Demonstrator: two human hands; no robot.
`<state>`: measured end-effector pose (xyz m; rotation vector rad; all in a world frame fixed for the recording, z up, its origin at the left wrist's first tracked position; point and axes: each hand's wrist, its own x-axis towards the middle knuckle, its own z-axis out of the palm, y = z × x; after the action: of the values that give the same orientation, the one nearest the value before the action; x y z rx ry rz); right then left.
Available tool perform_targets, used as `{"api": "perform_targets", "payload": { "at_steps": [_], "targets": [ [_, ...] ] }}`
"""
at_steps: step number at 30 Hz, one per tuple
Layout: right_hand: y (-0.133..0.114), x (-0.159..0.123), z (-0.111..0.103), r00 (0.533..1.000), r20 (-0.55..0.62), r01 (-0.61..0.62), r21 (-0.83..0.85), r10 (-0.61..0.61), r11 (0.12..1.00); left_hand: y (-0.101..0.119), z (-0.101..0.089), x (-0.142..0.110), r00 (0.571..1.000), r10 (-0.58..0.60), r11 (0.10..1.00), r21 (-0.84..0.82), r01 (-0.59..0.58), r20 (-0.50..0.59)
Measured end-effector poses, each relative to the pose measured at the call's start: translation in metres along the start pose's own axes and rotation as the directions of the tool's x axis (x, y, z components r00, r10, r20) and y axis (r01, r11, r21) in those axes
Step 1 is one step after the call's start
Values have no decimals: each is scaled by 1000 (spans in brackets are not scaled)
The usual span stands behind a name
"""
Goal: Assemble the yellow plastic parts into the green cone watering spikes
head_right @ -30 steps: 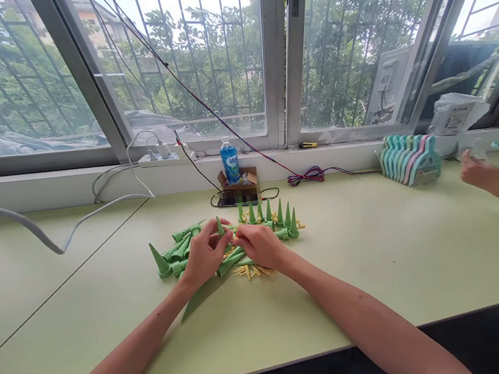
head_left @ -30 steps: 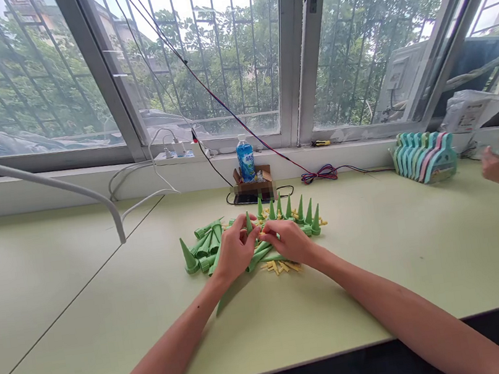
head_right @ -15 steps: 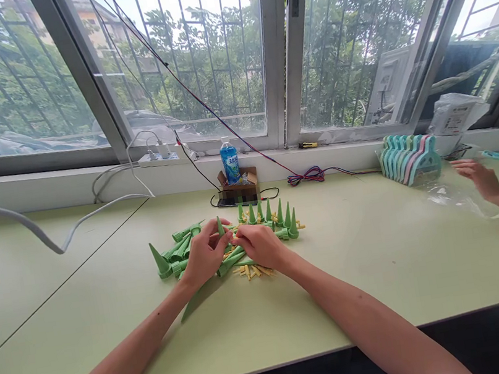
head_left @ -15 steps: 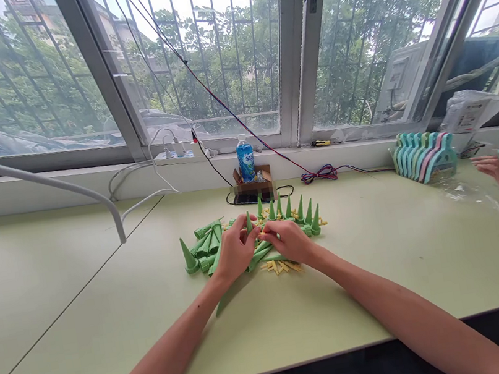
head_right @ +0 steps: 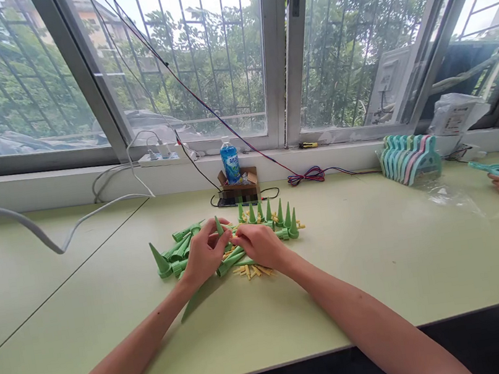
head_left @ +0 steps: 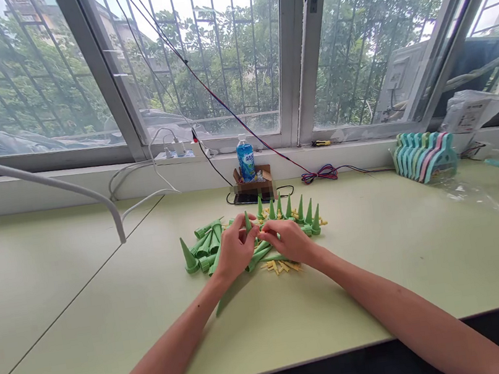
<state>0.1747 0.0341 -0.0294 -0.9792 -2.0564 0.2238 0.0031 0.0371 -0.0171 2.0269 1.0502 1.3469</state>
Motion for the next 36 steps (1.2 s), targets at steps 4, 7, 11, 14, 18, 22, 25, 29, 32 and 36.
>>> {"api": "perform_targets", "payload": {
  "at_steps": [4,7,11,14,18,22,25,29,32,36],
  "targets": [
    [0,0,0,1000,-7,16,20,-15,1000,0,0,1,1000,-3,1000,-19,3,-17],
    [0,-1,1,1000,-9,24,30,-24,999,0,0,1,1000,2,1000,-23,-2,-24],
    [1,-1,2,1000,-15,20,14,-20,1000,0,1,0,1000,-1,1000,-28,0,-27],
    [1,0,2,1000,-18,21,9,-21,1000,3,0,0,999,-6,999,-51,4,-32],
    [1,0,2,999,-23,22,6,-22,1000,5,-1,1,999,-39,994,-100,37,-16],
    [0,-1,2,999,-32,33,-7,-34,999,2,-1,3,996,-92,971,-224,88,-6],
    [-3,-1,1,998,-40,49,-47,-51,998,1,-1,5,991,-134,937,-325,132,16],
    [-8,-2,1,994,-51,95,-116,-102,989,5,-2,5,981,-178,880,-433,195,78],
    [-11,-2,1,991,-46,118,-180,-128,977,9,-4,5,977,-189,855,-471,215,104],
    [-15,-2,2,984,-38,162,-246,-177,956,10,-6,6,968,-211,829,-501,250,134]
  ]
}}
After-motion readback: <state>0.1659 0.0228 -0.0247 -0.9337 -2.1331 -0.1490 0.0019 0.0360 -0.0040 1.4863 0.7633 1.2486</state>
